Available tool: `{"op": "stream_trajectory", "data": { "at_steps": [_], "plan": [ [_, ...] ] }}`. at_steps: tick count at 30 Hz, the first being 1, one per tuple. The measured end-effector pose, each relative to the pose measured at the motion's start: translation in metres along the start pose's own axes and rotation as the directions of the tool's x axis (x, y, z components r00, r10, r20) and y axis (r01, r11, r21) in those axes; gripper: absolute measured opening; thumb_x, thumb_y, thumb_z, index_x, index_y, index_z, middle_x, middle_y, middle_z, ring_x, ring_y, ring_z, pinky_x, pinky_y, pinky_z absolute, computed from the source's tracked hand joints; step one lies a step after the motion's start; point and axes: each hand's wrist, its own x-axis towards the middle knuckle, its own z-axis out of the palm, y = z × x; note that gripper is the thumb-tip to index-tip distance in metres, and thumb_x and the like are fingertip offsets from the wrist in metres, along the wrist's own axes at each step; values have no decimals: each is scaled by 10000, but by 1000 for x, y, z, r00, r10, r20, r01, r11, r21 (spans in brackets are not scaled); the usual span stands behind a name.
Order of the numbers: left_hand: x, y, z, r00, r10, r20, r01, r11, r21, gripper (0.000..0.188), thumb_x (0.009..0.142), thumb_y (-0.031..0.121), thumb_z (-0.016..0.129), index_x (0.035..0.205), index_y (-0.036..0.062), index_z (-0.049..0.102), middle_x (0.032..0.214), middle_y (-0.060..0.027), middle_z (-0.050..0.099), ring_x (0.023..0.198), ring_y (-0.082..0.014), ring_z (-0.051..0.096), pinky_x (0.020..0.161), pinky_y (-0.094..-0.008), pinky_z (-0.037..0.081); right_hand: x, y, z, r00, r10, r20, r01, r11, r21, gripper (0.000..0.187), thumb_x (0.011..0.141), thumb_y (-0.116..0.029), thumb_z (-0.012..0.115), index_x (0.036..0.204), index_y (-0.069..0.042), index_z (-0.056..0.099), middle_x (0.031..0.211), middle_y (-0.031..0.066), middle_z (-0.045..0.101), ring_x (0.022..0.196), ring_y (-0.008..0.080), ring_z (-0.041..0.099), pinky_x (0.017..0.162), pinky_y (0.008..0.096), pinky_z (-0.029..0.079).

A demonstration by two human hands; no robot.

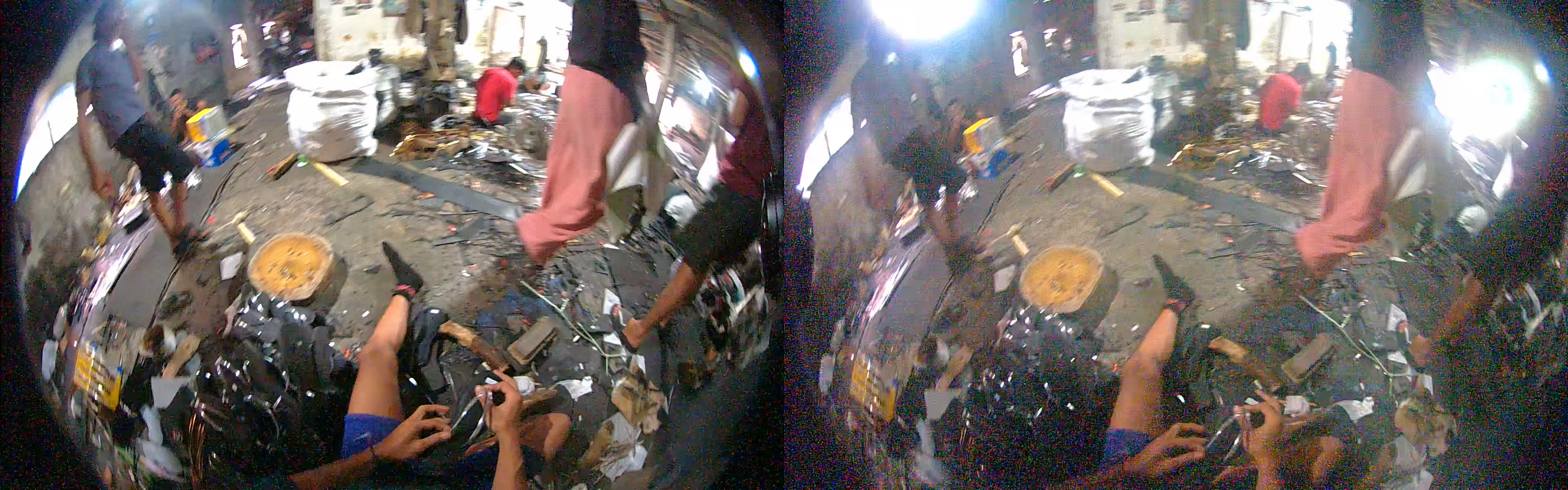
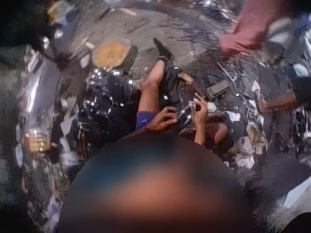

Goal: The person sits on the floor and uses a small metal tool to scrape and trim the edges of a black shoe insole. They repeatedly scrape the surface, trim excess material with shears, and place the finished insole aside.

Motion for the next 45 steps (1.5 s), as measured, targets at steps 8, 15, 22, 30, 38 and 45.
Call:
{"op": "stream_trajectory", "data": {
  "at_steps": [8,15,22,30,38,45],
  "plan": [
    [-4,-2,2,923,-332,192,378,873,-307,661,944,395,681,1393,-20,430,1341,-154,535,1255,-248,501,1061,-383,424,-8,4,17,989,-105,107,102,994,31,371,782,-274,828,1025,-33,683,1085,137,684,1024,261,642,891,382,498],
    [-8,-24,9,880,-466,89,471,881,-52,749,949,437,652,1465,-11,344,1364,-225,532,1250,-292,529,1075,-410,417,-28,-1,50,836,438,331,-532,493,689,284,897,-31,672,1152,-37,549,1092,66,602,1005,189,595,957,317,476],
    [-4,-67,3,866,-371,-334,363,928,-89,620,972,385,611,1369,-46,409,1268,-204,564,1188,-279,528,1067,-375,400,-65,-37,58,877,193,439,-408,781,473,166,947,-135,679,989,-7,581,899,19,614,826,93,551,736,234,455],
    [-8,-24,-8,794,-465,-392,479,875,-68,652,981,453,546,1359,-63,419,1291,-255,560,1211,-340,536,1072,-401,401,-46,-58,53,841,223,493,-387,884,261,229,964,-182,667,817,-27,587,748,-5,574,718,82,504,666,258,438],
    [16,27,-42,802,-345,-488,90,877,-471,354,985,156,602,1291,-2,518,1151,-62,639,1023,-142,617,854,-308,539,-42,-63,63,757,252,603,-650,392,651,490,856,46,560,1342,19,505,1268,126,597,1188,222,574,1070,370,415],
    [41,39,-58,818,-456,-350,157,762,-628,588,947,121,630,1457,58,344,1257,-90,593,1081,-195,597,932,-342,495,-37,-66,61,815,206,542,-535,626,567,375,876,-8,635,1249,-13,599,1160,73,669,1093,178,621,982,316,468]
  ]
}}
